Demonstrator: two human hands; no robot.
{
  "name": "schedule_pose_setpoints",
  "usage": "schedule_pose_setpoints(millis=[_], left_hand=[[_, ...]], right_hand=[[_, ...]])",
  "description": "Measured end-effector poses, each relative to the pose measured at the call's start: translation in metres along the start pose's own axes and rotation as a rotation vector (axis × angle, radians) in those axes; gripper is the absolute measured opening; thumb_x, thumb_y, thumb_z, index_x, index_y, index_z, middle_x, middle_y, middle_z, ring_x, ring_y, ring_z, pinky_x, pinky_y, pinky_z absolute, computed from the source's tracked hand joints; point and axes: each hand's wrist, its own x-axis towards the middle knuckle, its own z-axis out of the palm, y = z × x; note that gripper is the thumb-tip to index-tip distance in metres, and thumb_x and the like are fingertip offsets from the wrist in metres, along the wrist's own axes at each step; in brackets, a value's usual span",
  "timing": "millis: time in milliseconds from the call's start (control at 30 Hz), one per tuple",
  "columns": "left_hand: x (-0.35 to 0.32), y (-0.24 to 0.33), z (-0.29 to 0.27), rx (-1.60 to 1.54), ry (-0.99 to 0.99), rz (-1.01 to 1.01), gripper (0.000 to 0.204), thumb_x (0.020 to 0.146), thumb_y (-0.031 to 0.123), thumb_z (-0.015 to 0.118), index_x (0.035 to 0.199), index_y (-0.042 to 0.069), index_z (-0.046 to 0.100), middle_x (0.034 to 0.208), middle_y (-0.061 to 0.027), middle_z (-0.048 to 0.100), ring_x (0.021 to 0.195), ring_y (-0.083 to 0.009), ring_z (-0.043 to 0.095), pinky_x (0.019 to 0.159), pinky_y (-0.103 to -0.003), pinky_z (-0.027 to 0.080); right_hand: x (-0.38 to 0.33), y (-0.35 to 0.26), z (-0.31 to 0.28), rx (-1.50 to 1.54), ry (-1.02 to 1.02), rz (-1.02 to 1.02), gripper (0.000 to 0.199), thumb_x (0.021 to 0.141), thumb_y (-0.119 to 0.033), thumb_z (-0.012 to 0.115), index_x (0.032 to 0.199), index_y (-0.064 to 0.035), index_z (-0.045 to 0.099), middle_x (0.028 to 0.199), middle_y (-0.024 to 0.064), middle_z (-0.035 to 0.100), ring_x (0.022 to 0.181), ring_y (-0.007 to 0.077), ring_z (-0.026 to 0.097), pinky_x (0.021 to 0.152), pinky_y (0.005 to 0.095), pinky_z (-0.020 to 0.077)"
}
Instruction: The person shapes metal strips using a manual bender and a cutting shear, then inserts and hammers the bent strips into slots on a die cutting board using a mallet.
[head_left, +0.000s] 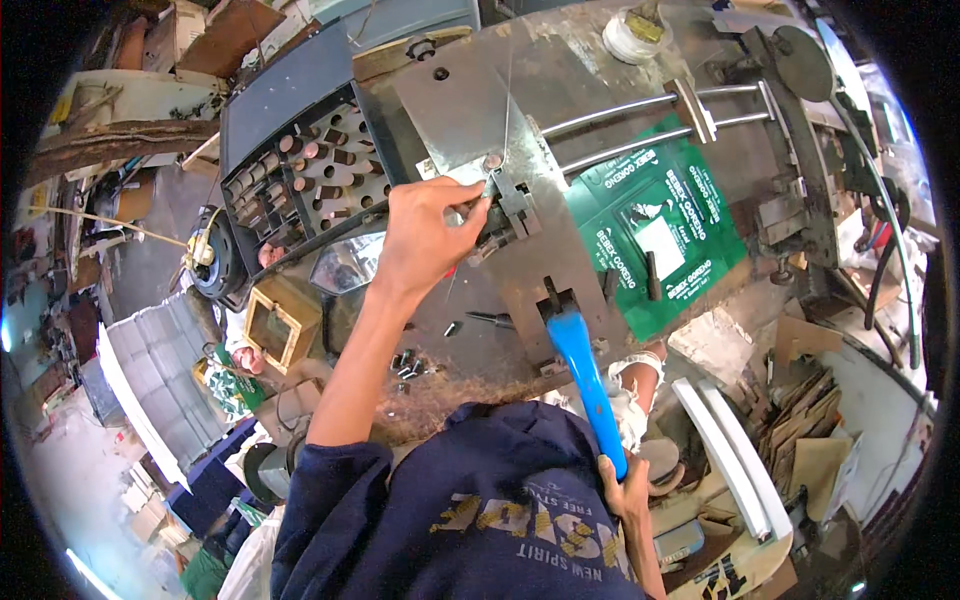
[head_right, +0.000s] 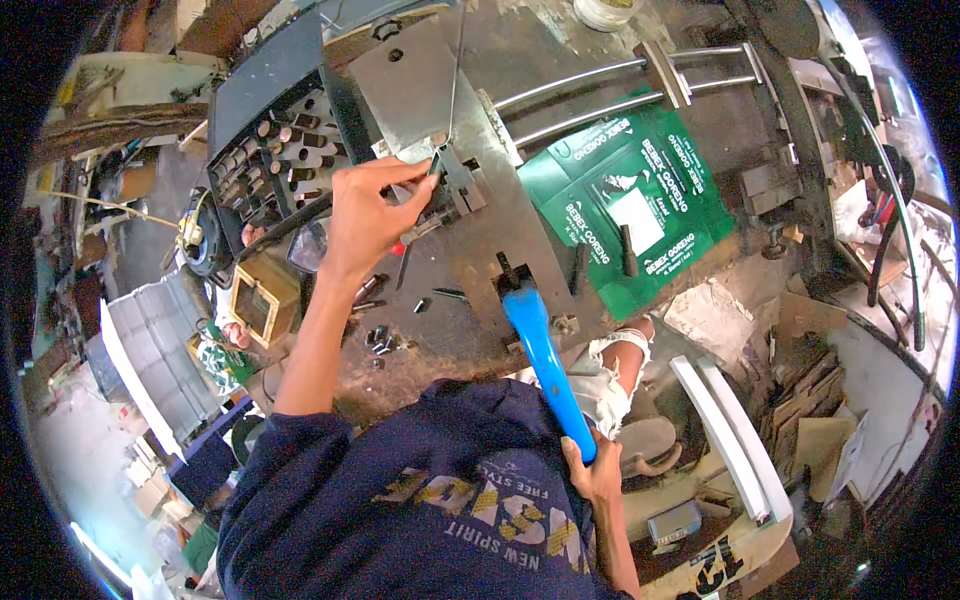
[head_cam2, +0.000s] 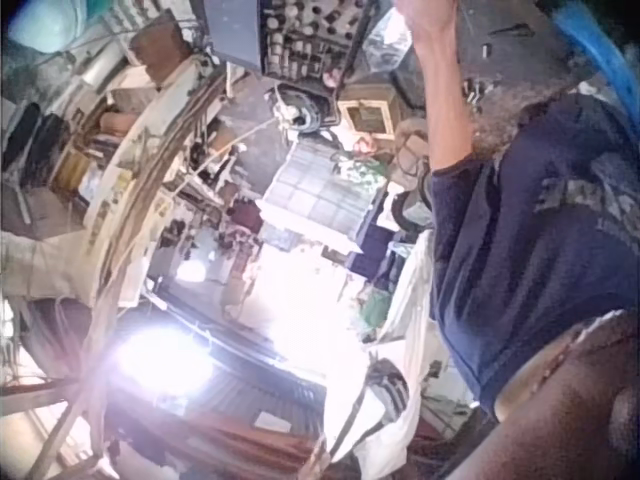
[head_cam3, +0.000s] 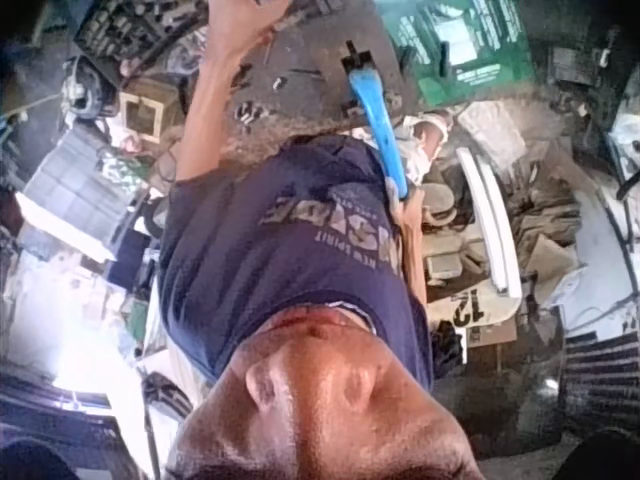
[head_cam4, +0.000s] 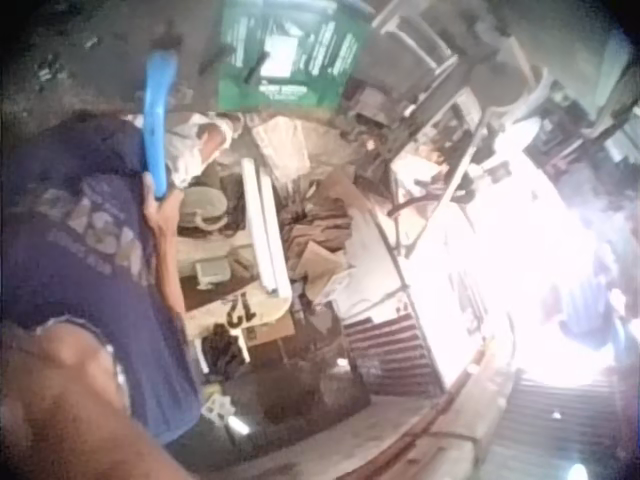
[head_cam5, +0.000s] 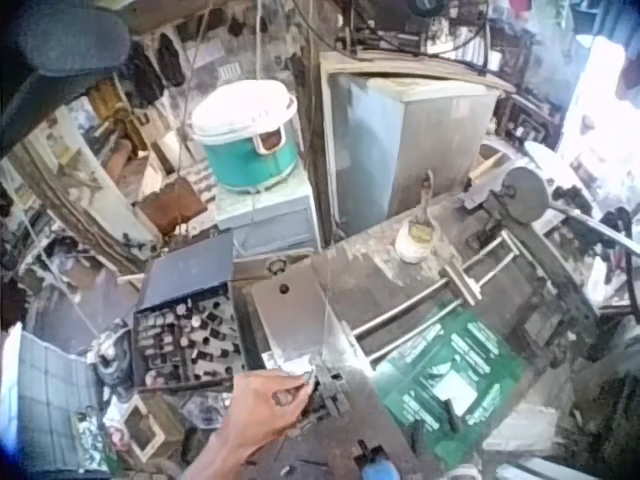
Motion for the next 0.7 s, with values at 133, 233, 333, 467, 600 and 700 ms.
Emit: schedule_pose_setpoints(millis=[133,233,333,467,600,700], left_hand=[[0.003,-0.003,0.000,0.004,-0.053,-0.025,0.021,0.072,0.005,0.071,0.091,-0.004,0.074,0.077,-0.0182,0.070,0.067,-0.0288,0.069,0.065,-0.034,0.053],[0.002,-0.002,0.003,-0.002,-0.041,-0.037,0.021,0.072,0.007,0.071,0.090,-0.004,0.074,0.077,-0.0179,0.070,0.069,-0.0288,0.070,0.066,-0.034,0.054],[0.003,0.001,0.005,0.007,-0.040,-0.013,0.021,0.072,0.007,0.071,0.089,-0.003,0.074,0.078,-0.0176,0.070,0.068,-0.0287,0.070,0.066,-0.034,0.053],[0.001,0.003,0.002,0.036,-0.047,-0.045,0.019,0.074,0.004,0.074,0.091,-0.006,0.074,0.076,-0.0163,0.071,0.067,-0.0215,0.070,0.066,-0.029,0.053],[0.004,0.001,0.003,0.063,-0.055,-0.018,0.019,0.074,0.004,0.074,0.091,-0.006,0.073,0.077,-0.0166,0.071,0.068,-0.0216,0.070,0.066,-0.029,0.053],[0.003,0.001,-0.001,0.059,-0.067,-0.034,0.020,0.074,0.004,0.074,0.091,-0.006,0.073,0.078,-0.0166,0.072,0.068,-0.0213,0.070,0.066,-0.029,0.053]], right_hand=[[-0.008,-0.008,-0.007,-0.046,-0.073,0.077,0.046,0.087,-0.039,0.066,0.083,0.0071,0.066,0.056,0.0168,0.053,0.051,0.0190,0.051,0.054,0.0405,0.0452],[-0.012,-0.025,-0.013,-0.017,-0.044,0.092,0.048,0.087,-0.040,0.067,0.081,0.0074,0.066,0.055,0.0165,0.052,0.050,0.0199,0.051,0.054,0.0418,0.0455],[0.000,-0.001,0.000,0.006,0.045,-0.010,0.050,0.087,-0.042,0.068,0.080,0.0074,0.065,0.055,0.0165,0.053,0.050,0.0211,0.051,0.055,0.0430,0.0455],[-0.008,-0.020,-0.009,0.005,-0.045,0.112,0.051,0.087,-0.044,0.068,0.082,0.0073,0.065,0.057,0.0173,0.054,0.051,0.0246,0.052,0.056,0.0436,0.0462],[-0.003,0.006,0.000,-0.059,0.038,0.001,0.052,0.087,-0.044,0.068,0.083,0.0075,0.065,0.056,0.0164,0.054,0.050,0.0246,0.050,0.056,0.0429,0.0463],[-0.002,-0.006,-0.007,-0.009,-0.060,0.039,0.050,0.086,-0.043,0.069,0.083,0.0075,0.065,0.057,0.0166,0.054,0.050,0.0253,0.052,0.056,0.0430,0.0459]])
